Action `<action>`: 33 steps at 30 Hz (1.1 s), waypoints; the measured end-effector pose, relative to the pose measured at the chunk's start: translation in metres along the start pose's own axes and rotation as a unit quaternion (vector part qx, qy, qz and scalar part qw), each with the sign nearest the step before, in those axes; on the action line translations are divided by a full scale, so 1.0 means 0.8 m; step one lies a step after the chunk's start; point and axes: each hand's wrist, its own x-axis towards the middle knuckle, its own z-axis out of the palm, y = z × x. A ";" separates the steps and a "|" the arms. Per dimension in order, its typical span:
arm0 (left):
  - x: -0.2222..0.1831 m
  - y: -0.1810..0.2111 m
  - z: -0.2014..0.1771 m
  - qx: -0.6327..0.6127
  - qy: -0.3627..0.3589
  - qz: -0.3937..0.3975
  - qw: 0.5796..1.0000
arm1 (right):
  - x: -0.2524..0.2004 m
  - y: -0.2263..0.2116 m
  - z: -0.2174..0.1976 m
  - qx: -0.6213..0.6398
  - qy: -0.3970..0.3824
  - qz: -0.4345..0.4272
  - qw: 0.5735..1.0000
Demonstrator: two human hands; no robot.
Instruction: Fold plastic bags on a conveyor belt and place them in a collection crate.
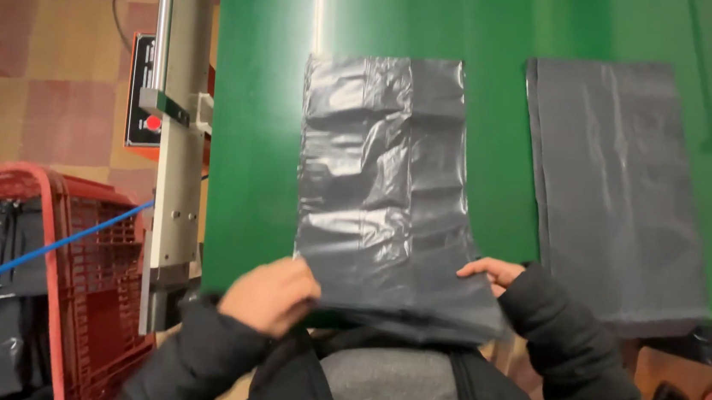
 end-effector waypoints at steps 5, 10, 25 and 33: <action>0.187 -0.119 -0.073 -0.054 0.093 -0.041 0.993 | 0.218 -0.030 -0.139 -0.210 0.099 -0.061 0.971; 0.288 -0.378 -0.013 -0.244 0.201 -0.181 0.931 | 0.325 -0.116 -0.165 -0.370 0.186 -0.120 0.902; 0.318 -0.199 0.045 0.209 0.180 0.010 0.961 | 0.375 -0.314 -0.113 -0.522 0.252 -0.245 0.777; 0.283 -0.276 0.213 -0.335 0.140 -0.096 0.927 | 0.372 -0.289 -0.092 -0.592 0.228 -0.175 0.753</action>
